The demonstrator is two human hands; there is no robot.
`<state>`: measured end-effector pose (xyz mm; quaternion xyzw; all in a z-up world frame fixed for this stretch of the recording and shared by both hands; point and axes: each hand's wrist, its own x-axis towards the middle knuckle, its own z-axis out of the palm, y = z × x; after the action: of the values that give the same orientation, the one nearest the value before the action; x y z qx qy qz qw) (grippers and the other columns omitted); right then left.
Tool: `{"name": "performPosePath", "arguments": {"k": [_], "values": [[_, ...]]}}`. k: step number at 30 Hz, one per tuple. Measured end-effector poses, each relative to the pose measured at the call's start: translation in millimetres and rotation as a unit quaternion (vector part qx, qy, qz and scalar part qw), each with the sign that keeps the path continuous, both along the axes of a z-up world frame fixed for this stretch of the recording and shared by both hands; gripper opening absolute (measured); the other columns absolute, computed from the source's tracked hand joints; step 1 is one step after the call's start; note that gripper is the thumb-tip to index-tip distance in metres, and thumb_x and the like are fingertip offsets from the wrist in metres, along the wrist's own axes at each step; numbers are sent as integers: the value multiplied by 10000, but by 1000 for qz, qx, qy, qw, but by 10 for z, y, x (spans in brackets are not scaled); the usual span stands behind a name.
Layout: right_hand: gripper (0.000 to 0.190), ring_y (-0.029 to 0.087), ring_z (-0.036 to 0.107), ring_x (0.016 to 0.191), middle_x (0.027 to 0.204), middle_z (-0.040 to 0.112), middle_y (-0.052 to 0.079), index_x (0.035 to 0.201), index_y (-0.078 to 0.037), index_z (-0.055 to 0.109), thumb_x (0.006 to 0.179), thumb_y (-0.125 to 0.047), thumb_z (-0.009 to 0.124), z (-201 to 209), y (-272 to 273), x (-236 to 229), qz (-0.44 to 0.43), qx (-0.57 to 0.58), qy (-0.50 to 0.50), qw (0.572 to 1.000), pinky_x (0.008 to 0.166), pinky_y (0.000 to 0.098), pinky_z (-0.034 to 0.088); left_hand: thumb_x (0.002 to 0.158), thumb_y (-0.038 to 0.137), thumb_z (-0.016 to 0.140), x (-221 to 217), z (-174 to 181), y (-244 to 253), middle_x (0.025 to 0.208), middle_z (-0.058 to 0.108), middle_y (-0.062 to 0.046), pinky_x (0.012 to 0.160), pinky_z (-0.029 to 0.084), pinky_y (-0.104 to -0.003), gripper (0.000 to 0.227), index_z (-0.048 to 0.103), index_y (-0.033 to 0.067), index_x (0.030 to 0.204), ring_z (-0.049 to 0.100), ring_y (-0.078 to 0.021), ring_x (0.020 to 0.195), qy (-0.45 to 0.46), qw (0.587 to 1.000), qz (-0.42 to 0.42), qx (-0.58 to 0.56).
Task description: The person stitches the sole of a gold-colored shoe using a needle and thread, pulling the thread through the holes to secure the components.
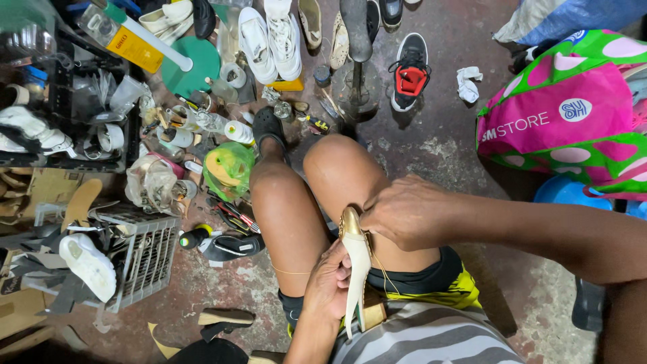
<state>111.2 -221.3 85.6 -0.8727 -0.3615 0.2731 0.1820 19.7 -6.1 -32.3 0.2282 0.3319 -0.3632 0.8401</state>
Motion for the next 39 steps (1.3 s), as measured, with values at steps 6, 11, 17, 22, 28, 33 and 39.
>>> {"name": "performPosePath", "arguments": {"k": [6, 11, 17, 22, 28, 33, 39], "values": [[265, 366, 698, 900, 1022, 737, 100, 1052, -257, 742, 842, -225, 584, 119, 28, 91, 9, -14, 41, 999, 721, 531, 543, 915, 138, 634, 69, 186, -98, 727, 599, 26, 370, 310, -136, 201, 649, 78, 1106, 447, -11, 477, 28, 999, -18, 31], [285, 341, 705, 906, 1003, 740, 77, 1013, -218, 716, 758, -149, 608, 262, 26, 99, 47, -126, 38, 990, 711, 525, 551, 971, 142, 687, -44, 94, -9, 702, 549, 48, 375, 299, -130, 226, 626, 37, 1162, 401, 17, 471, -9, 999, -20, -27], [227, 321, 728, 800, 893, 750, 67, 1001, -221, 697, 794, -180, 615, 347, 73, 124, 40, -165, 32, 985, 663, 490, 564, 980, 126, 698, -67, 37, 17, 710, 549, 33, 405, 305, -140, 194, 616, 26, 1125, 393, 3, 478, -23, 998, -11, -55], [144, 249, 735, 748, 938, 762, 7, 968, -220, 693, 844, -226, 620, 200, 22, 74, 73, -155, -34, 985, 582, 413, 556, 988, 117, 696, -97, -65, 39, 702, 570, 16, 409, 318, -155, 144, 624, 18, 1066, 411, -9, 465, -15, 998, -19, -62], [282, 221, 748, 812, 974, 749, 66, 1100, -104, 660, 843, -216, 631, 165, -26, -214, 32, -64, -159, 985, 458, 338, 514, 984, 67, 676, -128, -59, 70, 679, 602, 3, 376, 315, -153, 45, 647, 33, 987, 434, -10, 449, -38, 999, -14, 18], [287, 220, 744, 847, 954, 713, 63, 1071, -93, 642, 809, -210, 640, 116, -24, -263, 21, -35, -196, 980, 549, 308, 553, 1015, 64, 683, -123, -45, 99, 715, 616, -15, 422, 333, -156, 65, 654, 6, 1026, 451, -11, 482, -62, 998, 2, 22], [248, 158, 685, 642, 836, 692, 11, 1076, -207, 683, 983, -392, 547, -116, -156, -165, 96, -117, -182, 972, 470, 295, 484, 993, 80, 692, -128, -65, 91, 729, 630, -36, 426, 329, -160, 115, 649, 14, 1077, 456, -31, 485, -39, 999, 3, 33]]}}
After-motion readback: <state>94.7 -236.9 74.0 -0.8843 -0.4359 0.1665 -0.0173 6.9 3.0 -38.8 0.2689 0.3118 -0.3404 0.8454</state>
